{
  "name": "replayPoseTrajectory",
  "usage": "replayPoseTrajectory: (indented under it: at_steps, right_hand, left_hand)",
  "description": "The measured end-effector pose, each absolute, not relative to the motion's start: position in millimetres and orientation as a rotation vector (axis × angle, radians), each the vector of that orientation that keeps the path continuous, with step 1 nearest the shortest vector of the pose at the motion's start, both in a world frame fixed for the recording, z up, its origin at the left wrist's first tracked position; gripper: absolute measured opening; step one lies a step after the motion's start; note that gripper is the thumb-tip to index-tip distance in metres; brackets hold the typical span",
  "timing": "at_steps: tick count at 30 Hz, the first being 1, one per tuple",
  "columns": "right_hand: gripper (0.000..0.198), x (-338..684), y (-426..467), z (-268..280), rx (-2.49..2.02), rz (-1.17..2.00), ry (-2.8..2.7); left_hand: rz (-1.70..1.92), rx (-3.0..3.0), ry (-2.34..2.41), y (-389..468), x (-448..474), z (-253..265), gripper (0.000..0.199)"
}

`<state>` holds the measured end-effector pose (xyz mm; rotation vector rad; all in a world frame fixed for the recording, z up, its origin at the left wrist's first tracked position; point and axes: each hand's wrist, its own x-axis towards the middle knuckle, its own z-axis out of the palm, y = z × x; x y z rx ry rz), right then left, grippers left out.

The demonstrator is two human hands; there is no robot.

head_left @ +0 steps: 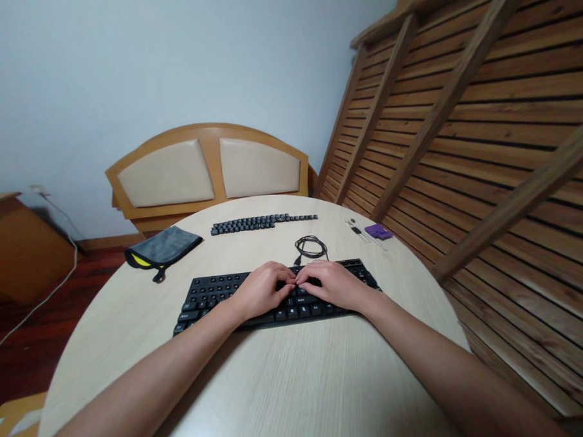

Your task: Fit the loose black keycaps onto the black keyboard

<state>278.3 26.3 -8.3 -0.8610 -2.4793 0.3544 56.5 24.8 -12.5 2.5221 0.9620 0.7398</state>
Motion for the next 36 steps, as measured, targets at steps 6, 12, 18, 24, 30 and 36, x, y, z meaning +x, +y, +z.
replayPoseTrajectory:
  at_steps: [6,12,18,24,30,36]
  right_hand:
    - [0.010,274,23,-4,-0.936,0.279,-2.526]
    - [0.011,273,23,-4,-0.939,0.269,-2.531]
    - [0.010,281,27,-4,-0.867,0.364,-2.521]
    - [0.011,286,29,-3,-0.841,0.409,-2.530]
    - [0.010,287,29,-3,-0.844,0.429,-2.526]
    - [0.010,288,31,-5,-0.846,0.454,-2.519]
  left_hand:
    - [0.690,2.573,0.957,24,54,-12,0.014]
    - [0.693,2.574,0.971,23,54,-11,0.014]
    - [0.639,2.535,0.906,36,50,-2,0.021]
    - [0.386,2.916,1.317,90,35,-4,0.031]
    - [0.264,2.972,1.451,150,28,-13,0.038]
    - [0.184,2.936,1.578,184,36,-24,0.036]
